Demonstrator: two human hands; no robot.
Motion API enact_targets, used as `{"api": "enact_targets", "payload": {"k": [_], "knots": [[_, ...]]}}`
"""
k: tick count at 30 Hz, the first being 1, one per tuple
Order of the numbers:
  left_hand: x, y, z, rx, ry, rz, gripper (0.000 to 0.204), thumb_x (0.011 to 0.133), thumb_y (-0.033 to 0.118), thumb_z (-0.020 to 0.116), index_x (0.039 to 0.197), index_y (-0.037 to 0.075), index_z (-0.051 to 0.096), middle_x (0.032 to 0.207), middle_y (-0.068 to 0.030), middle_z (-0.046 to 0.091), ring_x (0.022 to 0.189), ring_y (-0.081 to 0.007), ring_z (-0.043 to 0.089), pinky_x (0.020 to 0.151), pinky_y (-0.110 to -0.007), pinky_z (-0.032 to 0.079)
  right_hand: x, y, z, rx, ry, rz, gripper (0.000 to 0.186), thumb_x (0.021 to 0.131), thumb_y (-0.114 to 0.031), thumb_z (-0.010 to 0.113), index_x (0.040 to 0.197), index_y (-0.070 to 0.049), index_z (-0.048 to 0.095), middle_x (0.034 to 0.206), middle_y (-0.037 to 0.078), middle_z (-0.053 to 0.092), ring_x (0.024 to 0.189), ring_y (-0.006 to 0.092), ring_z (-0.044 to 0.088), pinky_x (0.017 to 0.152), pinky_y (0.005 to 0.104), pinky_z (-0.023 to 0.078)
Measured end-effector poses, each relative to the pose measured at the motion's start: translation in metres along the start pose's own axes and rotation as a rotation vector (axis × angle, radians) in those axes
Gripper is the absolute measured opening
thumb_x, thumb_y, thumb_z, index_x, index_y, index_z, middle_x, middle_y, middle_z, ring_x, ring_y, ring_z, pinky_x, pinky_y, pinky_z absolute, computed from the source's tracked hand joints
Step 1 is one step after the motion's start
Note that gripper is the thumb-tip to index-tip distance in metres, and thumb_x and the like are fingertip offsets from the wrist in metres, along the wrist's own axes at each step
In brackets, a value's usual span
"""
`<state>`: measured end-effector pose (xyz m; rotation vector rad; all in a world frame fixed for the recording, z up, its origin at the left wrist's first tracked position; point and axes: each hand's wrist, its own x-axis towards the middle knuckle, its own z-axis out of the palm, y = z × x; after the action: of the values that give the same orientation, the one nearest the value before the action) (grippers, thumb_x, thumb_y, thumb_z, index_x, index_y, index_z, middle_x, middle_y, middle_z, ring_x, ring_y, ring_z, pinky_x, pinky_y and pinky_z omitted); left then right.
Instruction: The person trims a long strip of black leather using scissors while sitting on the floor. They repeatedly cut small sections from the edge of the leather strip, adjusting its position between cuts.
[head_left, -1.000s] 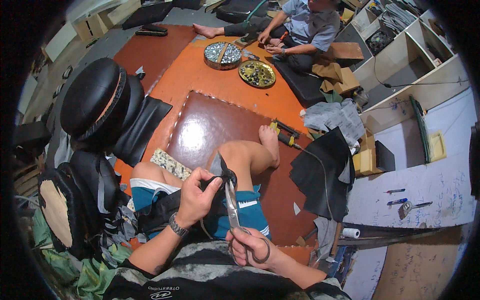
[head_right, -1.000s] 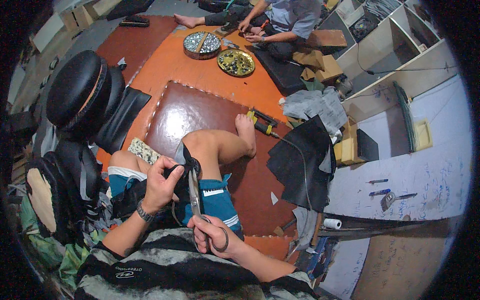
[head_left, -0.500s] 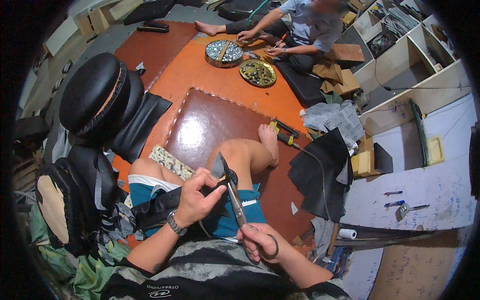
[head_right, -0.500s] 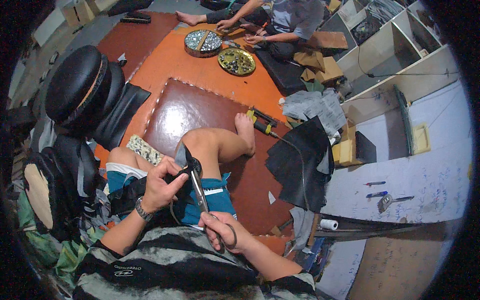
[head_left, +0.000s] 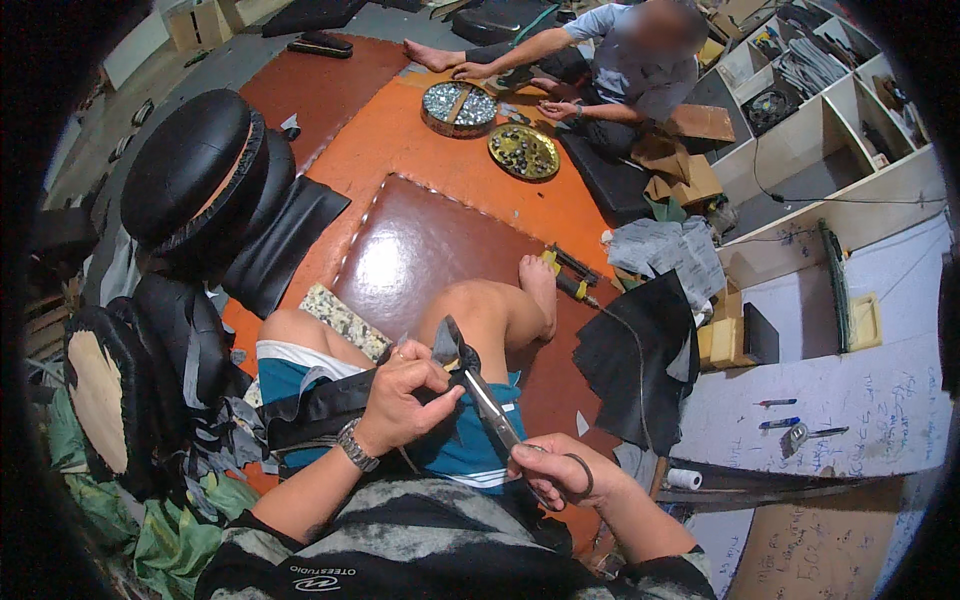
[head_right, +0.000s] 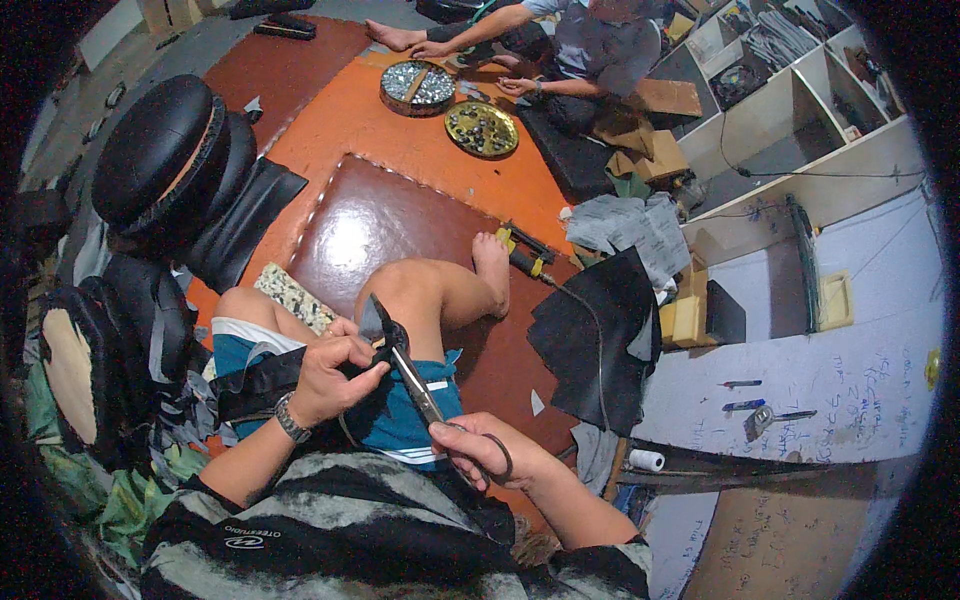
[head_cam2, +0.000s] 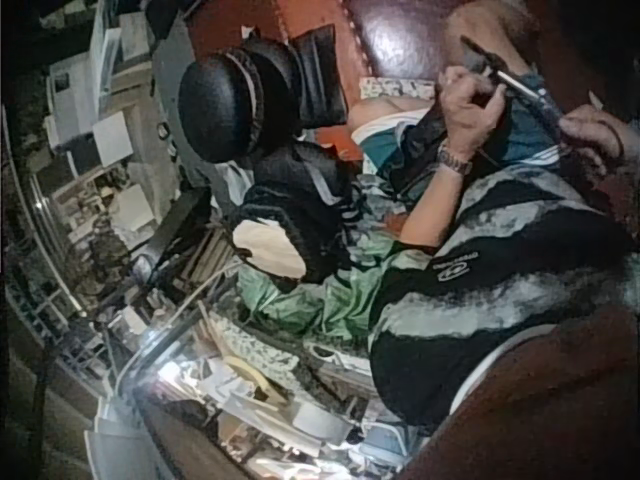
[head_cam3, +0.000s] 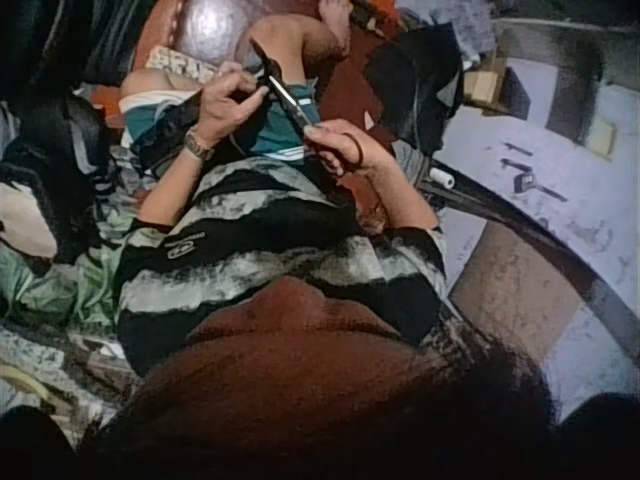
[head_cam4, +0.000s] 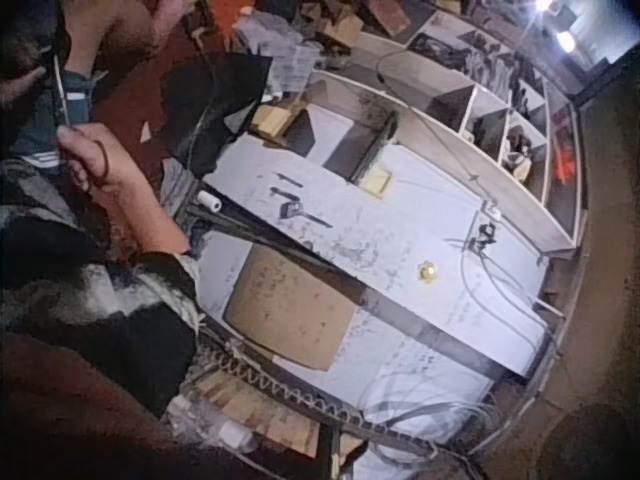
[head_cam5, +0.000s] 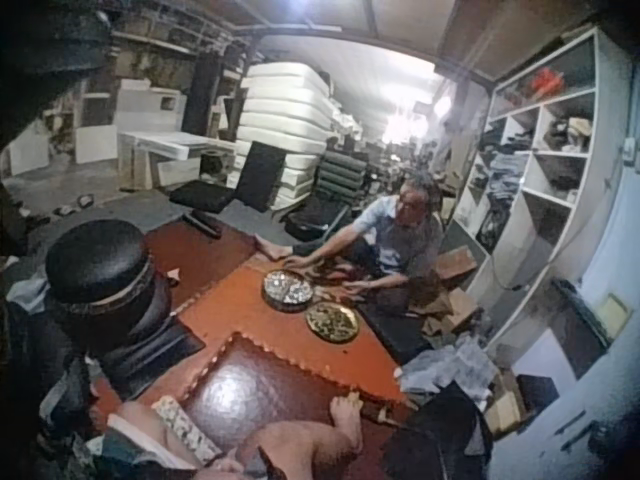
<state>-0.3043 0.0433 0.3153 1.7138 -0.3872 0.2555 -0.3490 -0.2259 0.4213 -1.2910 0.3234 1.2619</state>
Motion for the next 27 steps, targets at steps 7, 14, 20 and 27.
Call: {"api": "enact_targets", "payload": {"k": [7,14,20,27], "knots": [[-0.002,-0.001,0.001,0.023,-0.028,0.027,0.023,0.074,0.007,0.088,0.071,0.007,0.065,0.079,-0.0023,0.072,0.088,-0.0246,0.062,0.085,-0.039,0.046,-0.006,-0.021,-0.008,-0.280,0.068,0.069,0.047,0.107,-0.050,0.059,0.096,-0.005,0.067,0.056,-0.003,0.050,0.046,0.0078,0.050,0.045,0.0248,0.040],[-0.002,-0.002,-0.002,0.049,-0.087,0.053,0.022,0.074,0.006,0.088,0.071,0.007,0.065,0.079,-0.0024,0.072,0.087,-0.0239,0.062,0.087,-0.039,0.045,-0.004,-0.044,-0.011,-0.320,0.048,0.143,0.049,0.106,-0.053,0.059,0.090,-0.007,0.065,0.055,-0.001,0.052,0.044,0.0083,0.050,0.045,0.0252,0.040],[-0.002,-0.003,-0.007,-0.019,-0.081,0.011,0.024,0.073,0.004,0.087,0.070,0.006,0.063,0.077,-0.0034,0.071,0.086,-0.0227,0.062,0.087,-0.039,0.047,0.004,-0.034,-0.001,-0.405,0.098,0.103,0.046,0.104,-0.051,0.063,0.086,-0.009,0.062,0.055,-0.001,0.053,0.044,0.0079,0.051,0.043,0.0247,0.039],[-0.002,-0.010,-0.015,-0.286,-0.013,-0.175,0.026,0.078,-0.001,0.082,0.074,0.004,0.057,0.081,-0.0068,0.063,0.088,-0.0208,0.061,0.084,-0.036,0.050,0.009,0.008,0.011,-0.075,0.025,-0.003,0.040,0.107,-0.045,0.060,0.102,-0.005,0.062,0.060,-0.001,0.050,0.051,0.0101,0.053,0.049,0.0266,0.043]]}}
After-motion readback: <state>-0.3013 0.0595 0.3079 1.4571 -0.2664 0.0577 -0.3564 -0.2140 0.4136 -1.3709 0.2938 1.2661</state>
